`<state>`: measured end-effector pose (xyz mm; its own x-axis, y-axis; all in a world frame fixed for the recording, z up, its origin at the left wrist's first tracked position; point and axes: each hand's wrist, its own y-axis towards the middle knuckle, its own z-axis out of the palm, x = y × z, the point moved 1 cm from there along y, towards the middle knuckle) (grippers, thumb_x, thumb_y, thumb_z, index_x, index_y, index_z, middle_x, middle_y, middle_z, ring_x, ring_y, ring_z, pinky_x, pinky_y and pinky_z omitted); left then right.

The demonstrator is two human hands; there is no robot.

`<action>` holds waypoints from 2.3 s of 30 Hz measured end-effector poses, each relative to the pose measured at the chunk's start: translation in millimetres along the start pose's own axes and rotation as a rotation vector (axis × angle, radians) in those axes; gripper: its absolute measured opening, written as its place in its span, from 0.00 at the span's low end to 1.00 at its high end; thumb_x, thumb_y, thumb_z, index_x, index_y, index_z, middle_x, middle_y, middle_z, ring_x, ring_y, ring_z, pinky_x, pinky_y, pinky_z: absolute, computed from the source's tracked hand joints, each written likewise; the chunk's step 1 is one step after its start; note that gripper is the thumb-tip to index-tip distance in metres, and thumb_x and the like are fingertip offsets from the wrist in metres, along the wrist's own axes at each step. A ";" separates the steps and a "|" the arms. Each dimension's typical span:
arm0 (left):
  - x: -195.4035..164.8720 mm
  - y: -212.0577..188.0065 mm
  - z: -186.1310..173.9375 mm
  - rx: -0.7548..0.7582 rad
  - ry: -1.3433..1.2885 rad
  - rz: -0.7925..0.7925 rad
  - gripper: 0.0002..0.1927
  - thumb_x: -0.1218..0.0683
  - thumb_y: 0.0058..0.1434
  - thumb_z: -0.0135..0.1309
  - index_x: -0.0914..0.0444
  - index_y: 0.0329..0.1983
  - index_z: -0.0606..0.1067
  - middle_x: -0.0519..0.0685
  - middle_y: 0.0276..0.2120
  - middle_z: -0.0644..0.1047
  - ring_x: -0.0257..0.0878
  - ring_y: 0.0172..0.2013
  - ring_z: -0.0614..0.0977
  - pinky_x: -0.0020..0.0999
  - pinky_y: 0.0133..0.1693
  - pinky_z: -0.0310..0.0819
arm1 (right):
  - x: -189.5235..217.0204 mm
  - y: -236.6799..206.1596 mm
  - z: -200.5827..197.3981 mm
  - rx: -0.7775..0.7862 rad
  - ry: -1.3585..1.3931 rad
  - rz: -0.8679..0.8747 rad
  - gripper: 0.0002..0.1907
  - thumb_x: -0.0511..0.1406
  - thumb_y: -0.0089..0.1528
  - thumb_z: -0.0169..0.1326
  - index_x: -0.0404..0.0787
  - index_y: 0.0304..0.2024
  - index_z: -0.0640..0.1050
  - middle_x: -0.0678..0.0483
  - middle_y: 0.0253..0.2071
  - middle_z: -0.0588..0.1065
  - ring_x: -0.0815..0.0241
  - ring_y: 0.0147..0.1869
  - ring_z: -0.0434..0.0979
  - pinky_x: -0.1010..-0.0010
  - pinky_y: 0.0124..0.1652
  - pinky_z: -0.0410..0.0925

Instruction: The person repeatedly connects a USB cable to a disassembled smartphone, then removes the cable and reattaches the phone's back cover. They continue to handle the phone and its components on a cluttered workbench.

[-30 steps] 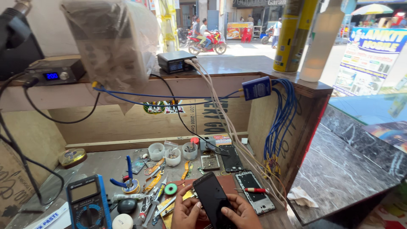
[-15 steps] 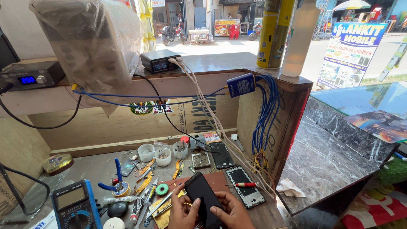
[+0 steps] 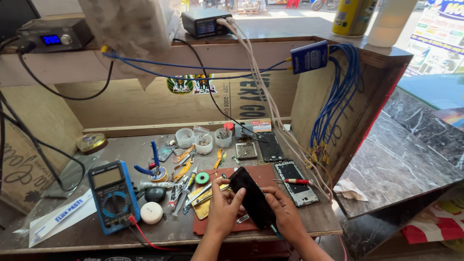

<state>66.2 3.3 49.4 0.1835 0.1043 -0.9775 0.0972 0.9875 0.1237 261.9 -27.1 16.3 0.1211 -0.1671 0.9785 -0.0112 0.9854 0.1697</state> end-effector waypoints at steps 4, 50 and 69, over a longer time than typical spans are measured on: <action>-10.4 -1.9 -0.1 0.002 0.006 -0.035 0.30 0.51 0.57 0.64 0.62 0.54 0.60 0.53 0.25 0.78 0.37 0.20 0.81 0.30 0.21 0.77 | 8.9 -1.9 2.3 0.087 -0.075 -0.080 0.20 0.42 0.68 0.49 0.37 0.57 0.74 0.52 0.47 0.78 0.65 0.50 0.76 0.73 0.49 0.70; -6.0 -3.0 -7.2 0.196 -0.187 0.020 0.32 0.55 0.53 0.69 0.58 0.45 0.55 0.50 0.41 0.72 0.35 0.33 0.82 0.30 0.29 0.81 | 24.7 -1.2 2.3 0.299 -0.115 -0.053 0.25 0.44 0.63 0.58 0.37 0.57 0.76 0.51 0.59 0.77 0.61 0.64 0.73 0.65 0.63 0.64; 7.7 1.0 -12.5 0.242 -0.211 0.104 0.29 0.56 0.59 0.63 0.59 0.48 0.53 0.52 0.43 0.71 0.39 0.36 0.81 0.34 0.34 0.83 | 16.4 0.8 -1.7 0.171 0.123 0.067 0.23 0.42 0.63 0.57 0.37 0.57 0.75 0.47 0.45 0.80 0.60 0.46 0.80 0.68 0.46 0.74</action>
<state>55.5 6.6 39.9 0.4009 0.1512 -0.9035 0.2920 0.9137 0.2825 265.6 -29.0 32.3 0.2343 -0.0862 0.9683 -0.1900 0.9728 0.1325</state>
